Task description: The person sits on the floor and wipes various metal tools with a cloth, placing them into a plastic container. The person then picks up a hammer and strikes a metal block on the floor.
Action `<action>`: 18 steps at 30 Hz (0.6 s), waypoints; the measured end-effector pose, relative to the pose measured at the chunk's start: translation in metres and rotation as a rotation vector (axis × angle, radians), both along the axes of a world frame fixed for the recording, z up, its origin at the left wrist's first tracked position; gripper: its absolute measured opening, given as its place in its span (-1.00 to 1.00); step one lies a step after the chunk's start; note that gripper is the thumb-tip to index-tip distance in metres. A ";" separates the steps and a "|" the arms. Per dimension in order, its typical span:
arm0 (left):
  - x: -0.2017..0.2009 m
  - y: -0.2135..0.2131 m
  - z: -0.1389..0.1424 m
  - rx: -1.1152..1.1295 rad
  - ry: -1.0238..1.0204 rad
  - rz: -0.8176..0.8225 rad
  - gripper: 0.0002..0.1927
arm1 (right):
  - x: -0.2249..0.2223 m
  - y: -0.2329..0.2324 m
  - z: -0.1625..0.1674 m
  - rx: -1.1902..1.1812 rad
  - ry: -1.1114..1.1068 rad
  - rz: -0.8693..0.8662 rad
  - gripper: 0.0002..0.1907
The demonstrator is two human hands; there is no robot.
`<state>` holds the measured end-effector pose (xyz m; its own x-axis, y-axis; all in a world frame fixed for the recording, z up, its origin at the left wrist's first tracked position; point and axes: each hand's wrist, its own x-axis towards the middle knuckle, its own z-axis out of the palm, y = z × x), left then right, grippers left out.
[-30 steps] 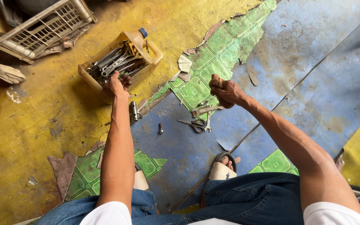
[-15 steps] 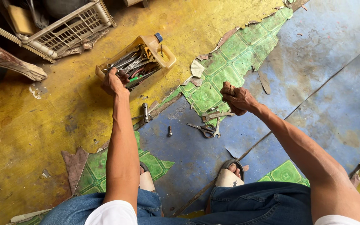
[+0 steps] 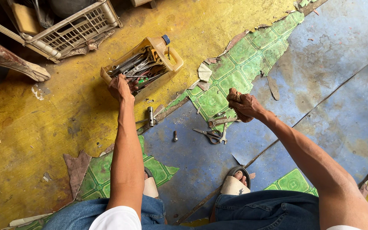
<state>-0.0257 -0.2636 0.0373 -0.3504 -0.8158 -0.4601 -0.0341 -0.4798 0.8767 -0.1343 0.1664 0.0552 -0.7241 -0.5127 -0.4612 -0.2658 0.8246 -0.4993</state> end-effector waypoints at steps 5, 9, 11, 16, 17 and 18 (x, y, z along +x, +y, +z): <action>-0.005 0.004 -0.010 0.007 0.138 0.032 -0.91 | 0.003 0.001 -0.001 0.034 0.001 -0.004 -0.40; -0.009 0.009 -0.012 0.073 0.122 -0.111 -0.94 | 0.005 0.002 0.000 0.002 -0.021 -0.011 -0.43; -0.010 0.015 -0.009 0.024 0.004 -0.190 -0.95 | 0.006 0.002 0.001 -0.013 -0.035 -0.017 -0.45; -0.005 0.029 -0.002 -0.386 -0.387 -0.387 -0.86 | 0.007 0.003 0.002 -0.001 -0.033 -0.014 -0.46; -0.005 0.030 -0.002 -0.510 -0.489 -0.430 -0.82 | 0.008 0.002 0.002 0.003 -0.035 -0.014 -0.45; -0.006 0.030 -0.004 -0.633 -0.591 -0.470 -0.78 | 0.008 0.002 0.002 0.006 -0.035 -0.013 -0.45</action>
<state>-0.0319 -0.2332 0.0336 -0.5565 -0.8083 -0.1919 -0.6168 0.2473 0.7473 -0.1267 0.1688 0.0571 -0.7140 -0.5003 -0.4899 -0.2371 0.8311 -0.5031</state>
